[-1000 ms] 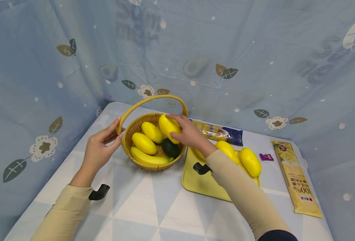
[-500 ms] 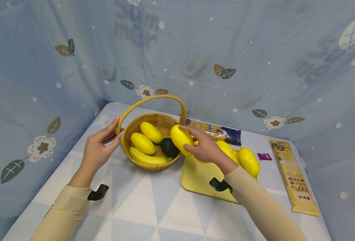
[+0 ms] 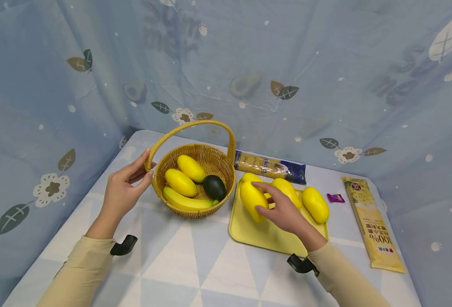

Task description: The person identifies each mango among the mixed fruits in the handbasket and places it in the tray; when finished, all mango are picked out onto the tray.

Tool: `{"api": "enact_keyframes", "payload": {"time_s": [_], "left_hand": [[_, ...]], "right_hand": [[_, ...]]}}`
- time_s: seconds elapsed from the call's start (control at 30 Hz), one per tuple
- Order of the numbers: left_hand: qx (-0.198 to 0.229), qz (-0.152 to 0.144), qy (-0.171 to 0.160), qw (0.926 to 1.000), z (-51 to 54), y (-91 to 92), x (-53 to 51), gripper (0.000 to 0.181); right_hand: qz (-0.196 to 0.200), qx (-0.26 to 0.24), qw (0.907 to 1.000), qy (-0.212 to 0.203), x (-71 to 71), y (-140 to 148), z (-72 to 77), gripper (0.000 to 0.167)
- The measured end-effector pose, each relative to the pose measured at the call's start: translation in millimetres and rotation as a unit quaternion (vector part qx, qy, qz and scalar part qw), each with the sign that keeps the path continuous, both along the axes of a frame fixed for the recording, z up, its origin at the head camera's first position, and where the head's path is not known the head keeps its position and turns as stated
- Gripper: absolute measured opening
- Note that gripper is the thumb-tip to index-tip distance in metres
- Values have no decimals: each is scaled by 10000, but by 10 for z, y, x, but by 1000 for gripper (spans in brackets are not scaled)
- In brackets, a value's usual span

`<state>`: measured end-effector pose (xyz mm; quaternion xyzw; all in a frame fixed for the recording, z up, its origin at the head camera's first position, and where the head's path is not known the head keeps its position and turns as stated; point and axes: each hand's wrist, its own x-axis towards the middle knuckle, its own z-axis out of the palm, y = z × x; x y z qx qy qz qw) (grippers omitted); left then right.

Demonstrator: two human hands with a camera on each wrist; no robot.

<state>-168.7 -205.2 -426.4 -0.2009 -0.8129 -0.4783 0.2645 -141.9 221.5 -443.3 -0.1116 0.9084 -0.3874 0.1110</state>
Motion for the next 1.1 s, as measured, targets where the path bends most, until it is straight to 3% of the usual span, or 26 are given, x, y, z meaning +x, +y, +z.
{"api": "enact_keyframes", "payload": {"time_s": [0.17, 0.37, 0.57, 0.8, 1.1], "left_hand": [[6, 45, -49, 10000, 4, -6, 11, 71], [74, 51, -39, 10000, -4, -10, 6, 72], [51, 49, -79, 9999, 0, -8, 11, 72], [-10, 75, -52, 10000, -18, -12, -2, 74], [-16, 64, -40, 10000, -27, -6, -19, 74]], "right_hand": [[-52, 137, 9995, -264, 119, 52, -249, 65], [9, -52, 9989, -459, 183, 50, -419, 63], [168, -9, 9989, -443, 207, 34, -434, 59], [-79, 16, 9976, -691, 228, 54, -423, 64], [-12, -130, 9972, -743, 222, 65, -465, 66]]}}
